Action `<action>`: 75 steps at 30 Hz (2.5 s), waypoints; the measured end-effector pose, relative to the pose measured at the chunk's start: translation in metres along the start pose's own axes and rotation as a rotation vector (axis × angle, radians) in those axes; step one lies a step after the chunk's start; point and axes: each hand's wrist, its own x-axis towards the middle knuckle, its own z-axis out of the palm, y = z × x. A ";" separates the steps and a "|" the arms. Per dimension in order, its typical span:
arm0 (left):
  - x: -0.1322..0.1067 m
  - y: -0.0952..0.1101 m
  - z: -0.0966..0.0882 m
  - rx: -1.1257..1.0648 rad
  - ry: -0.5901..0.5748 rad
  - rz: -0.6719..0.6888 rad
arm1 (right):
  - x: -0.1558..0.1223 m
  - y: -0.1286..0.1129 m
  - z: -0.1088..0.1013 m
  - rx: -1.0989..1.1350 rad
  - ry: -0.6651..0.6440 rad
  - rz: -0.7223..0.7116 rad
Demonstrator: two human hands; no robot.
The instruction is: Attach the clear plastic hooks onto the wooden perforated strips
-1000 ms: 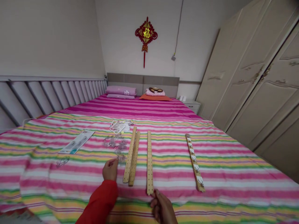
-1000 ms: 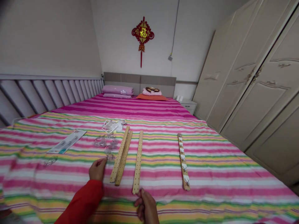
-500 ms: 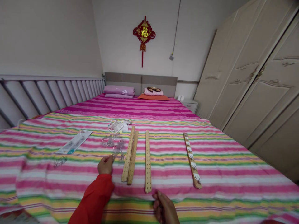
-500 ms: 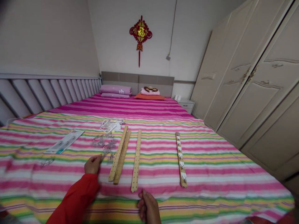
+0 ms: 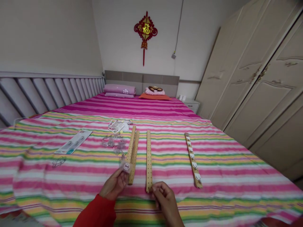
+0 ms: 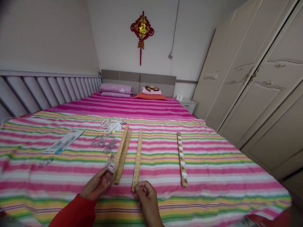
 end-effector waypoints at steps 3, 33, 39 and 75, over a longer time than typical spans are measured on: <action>-0.011 -0.021 0.006 0.058 -0.054 -0.002 | -0.003 -0.007 0.012 -0.084 0.024 -0.161; -0.038 -0.064 -0.001 0.890 -0.343 0.476 | 0.007 -0.018 0.004 0.097 -0.019 -0.019; -0.030 -0.055 -0.005 0.889 -0.174 0.668 | 0.012 -0.017 -0.008 0.060 -0.089 0.062; 0.016 -0.070 0.021 0.759 -0.201 0.385 | 0.042 0.006 -0.001 0.077 0.060 0.030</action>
